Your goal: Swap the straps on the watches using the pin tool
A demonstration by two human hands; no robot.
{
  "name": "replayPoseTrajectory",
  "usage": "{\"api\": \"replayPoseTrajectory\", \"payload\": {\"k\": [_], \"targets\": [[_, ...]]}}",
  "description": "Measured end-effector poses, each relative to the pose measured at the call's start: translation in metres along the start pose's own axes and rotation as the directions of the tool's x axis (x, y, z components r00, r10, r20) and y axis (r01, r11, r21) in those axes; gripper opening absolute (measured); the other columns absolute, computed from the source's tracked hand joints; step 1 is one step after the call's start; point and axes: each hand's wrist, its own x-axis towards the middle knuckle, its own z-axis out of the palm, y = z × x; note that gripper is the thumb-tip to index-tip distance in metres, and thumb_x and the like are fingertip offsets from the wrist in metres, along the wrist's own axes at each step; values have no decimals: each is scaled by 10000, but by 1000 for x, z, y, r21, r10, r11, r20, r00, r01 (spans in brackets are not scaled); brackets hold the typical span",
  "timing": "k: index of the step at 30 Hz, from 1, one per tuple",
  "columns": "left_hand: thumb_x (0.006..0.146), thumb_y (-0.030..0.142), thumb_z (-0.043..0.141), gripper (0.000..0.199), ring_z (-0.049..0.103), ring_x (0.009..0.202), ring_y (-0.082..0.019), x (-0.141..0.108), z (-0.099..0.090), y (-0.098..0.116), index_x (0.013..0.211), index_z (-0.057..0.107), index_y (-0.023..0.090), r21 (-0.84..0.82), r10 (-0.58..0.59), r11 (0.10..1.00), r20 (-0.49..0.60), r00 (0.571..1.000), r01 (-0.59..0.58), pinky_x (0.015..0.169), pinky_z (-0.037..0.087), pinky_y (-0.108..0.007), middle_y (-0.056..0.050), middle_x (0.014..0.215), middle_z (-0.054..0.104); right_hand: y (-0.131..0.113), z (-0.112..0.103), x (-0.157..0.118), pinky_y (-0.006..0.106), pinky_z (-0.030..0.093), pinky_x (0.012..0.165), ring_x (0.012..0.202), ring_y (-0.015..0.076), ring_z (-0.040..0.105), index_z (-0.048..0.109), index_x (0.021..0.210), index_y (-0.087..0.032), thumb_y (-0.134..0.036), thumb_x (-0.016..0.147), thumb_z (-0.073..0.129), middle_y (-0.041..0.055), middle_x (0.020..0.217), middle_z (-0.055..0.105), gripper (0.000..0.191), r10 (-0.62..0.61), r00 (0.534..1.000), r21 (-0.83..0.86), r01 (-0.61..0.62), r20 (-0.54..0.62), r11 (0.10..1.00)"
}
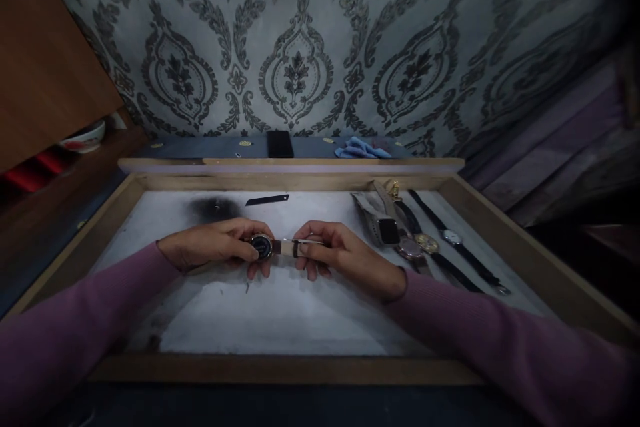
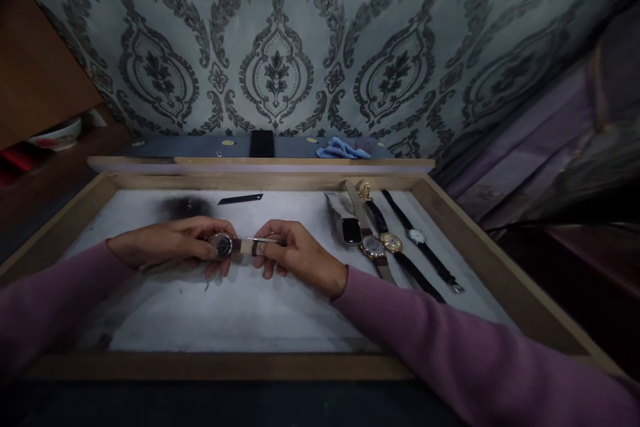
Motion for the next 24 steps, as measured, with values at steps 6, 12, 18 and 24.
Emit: {"api": "replayPoseTrajectory", "payload": {"k": [6, 12, 18, 24], "targets": [[809, 244, 635, 223, 580, 666, -124, -4, -4, -1, 1000, 576, 146, 49, 5, 999, -10, 1000, -4, 505, 337, -219, -32, 830, 663, 2, 1, -5, 158, 354, 398, 497, 70, 587, 582, 820, -140, -260, 846, 628, 21, 678, 674, 131, -45, 998, -19, 44, -46, 999], [814, 295, 661, 257, 601, 677, -133, -9, -2, -2, 1013, 584, 152, 42, -37, 998, 12, 999, 36, 526, 414, -213, -32, 839, 649, 5, 2, -8, 161, 364, 392, 501, 79, 598, 618, 828, -127, -266, 867, 608, 33, 669, 678, 145, -38, 996, 39, 41, -77, 998], [769, 262, 691, 439, 649, 729, -160, -17, -11, -2, 1155, 501, 175, 26, -91, 996, 17, 996, 91, 610, 479, -255, -26, 866, 673, 9, -3, -12, 156, 365, 390, 479, 80, 599, 609, 801, -117, -185, 879, 561, 36, 632, 677, 114, 23, 991, 10, -22, -133, 1000], [709, 270, 714, 422, 614, 616, -132, -36, -15, -3, 1081, 542, 170, 122, -143, 980, -116, 983, 157, 536, 445, -223, -10, 784, 688, 11, -8, -14, 151, 352, 379, 458, 75, 586, 596, 797, -124, -154, 887, 506, 34, 617, 663, 131, 20, 988, -38, -26, -153, 999]]}}
